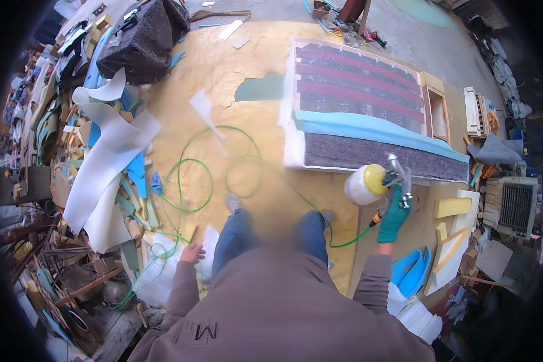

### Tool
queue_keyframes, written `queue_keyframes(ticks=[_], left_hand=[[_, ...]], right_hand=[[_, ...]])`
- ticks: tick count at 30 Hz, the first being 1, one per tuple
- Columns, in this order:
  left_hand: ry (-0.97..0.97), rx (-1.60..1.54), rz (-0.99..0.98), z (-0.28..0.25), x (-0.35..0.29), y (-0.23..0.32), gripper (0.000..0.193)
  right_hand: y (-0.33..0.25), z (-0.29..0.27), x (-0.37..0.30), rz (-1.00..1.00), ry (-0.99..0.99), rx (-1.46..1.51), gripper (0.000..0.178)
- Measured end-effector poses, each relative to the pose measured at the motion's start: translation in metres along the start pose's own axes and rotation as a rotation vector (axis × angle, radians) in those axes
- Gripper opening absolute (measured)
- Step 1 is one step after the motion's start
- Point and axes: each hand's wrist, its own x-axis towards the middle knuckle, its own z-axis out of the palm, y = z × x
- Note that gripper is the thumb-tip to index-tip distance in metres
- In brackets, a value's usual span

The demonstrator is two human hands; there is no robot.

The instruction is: The person sprays adhesive onto a mesh-covered wooden frame, then places a light blue foam sheet onto the frame and presses it down. They repeat the process by spraying adhesive again and placing a second foam piece. The person works in a cluttered workshop with foam scraps and tools visible.

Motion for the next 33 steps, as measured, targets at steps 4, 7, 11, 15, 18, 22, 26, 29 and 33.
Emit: queue_keyframes(ticks=[4,7,11,15,18,22,26,29,33], left_hand=[[0.075,-0.089,0.121,-0.119,0.032,0.055,0.037],[0.164,-0.108,0.178,-0.175,0.054,0.113,0.038],[0.12,-0.003,0.266,-0.202,0.066,0.199,0.04],[0.028,0.179,0.412,-0.195,0.09,0.288,0.04],[-0.003,0.234,0.51,-0.2,0.12,0.358,0.037],[-0.004,0.3,0.34,-0.223,0.146,0.459,0.036],[-0.023,0.464,0.133,-0.245,0.164,0.553,0.043],[-0.037,0.529,0.087,-0.261,0.181,0.634,0.041],[-0.119,0.739,0.144,-0.264,0.222,0.779,0.036]], right_hand=[[-0.025,0.092,-0.038,0.373,-0.058,-0.376,0.023],[-0.011,0.155,-0.056,0.249,-0.186,-0.265,0.023],[0.035,0.222,-0.067,0.344,-0.233,-0.198,0.025],[0.096,0.29,-0.051,0.281,-0.343,-0.088,0.029],[0.144,0.352,-0.019,0.019,-0.31,-0.259,0.03],[0.172,0.42,0.045,0.172,-0.212,-0.286,0.029],[0.16,0.457,0.109,0.311,-0.025,-0.077,0.028],[0.146,0.468,0.152,0.376,0.081,-0.037,0.035],[0.134,0.466,0.194,0.276,0.312,-0.065,0.04]])
